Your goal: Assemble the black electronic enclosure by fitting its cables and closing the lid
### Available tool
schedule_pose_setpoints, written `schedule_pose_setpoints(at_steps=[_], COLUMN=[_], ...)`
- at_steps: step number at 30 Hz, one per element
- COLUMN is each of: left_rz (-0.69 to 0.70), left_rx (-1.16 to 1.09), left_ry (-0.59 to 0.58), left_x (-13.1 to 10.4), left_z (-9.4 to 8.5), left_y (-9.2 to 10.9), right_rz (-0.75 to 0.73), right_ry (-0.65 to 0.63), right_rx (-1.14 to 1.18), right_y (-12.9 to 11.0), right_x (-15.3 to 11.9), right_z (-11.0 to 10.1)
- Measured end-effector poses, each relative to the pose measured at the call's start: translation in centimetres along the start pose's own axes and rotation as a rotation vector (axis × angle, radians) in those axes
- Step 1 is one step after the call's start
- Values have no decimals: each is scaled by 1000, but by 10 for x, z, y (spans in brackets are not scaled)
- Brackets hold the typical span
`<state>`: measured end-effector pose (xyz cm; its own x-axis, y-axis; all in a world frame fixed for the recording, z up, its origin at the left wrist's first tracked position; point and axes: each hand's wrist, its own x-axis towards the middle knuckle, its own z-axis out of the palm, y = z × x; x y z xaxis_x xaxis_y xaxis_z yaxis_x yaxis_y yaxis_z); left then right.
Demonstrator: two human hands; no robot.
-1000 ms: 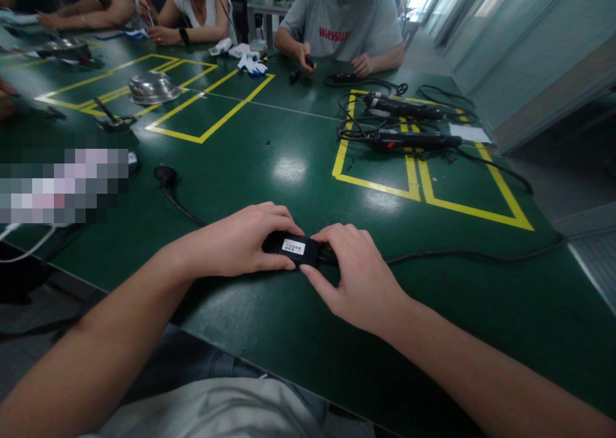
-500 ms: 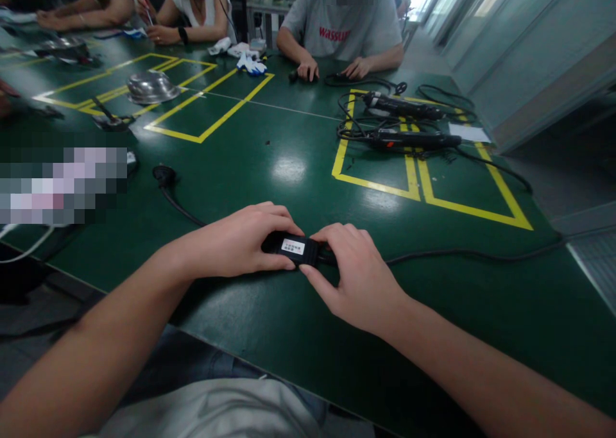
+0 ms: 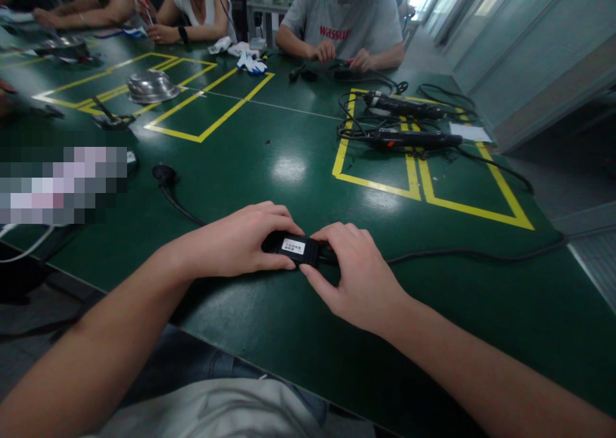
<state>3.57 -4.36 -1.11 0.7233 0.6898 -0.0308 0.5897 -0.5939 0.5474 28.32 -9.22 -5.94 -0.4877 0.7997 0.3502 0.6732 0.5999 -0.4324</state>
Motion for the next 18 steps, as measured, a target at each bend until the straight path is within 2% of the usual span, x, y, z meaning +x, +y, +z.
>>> schedule_pose_setpoints(at_steps=[18], left_rz=[5], left_rx=[-5], left_ry=[-2], left_x=[-2], left_z=[1], left_y=[-2], right_rz=[-5], right_ry=[17], right_rx=[-1], right_y=[1], right_x=[0], right_z=[2])
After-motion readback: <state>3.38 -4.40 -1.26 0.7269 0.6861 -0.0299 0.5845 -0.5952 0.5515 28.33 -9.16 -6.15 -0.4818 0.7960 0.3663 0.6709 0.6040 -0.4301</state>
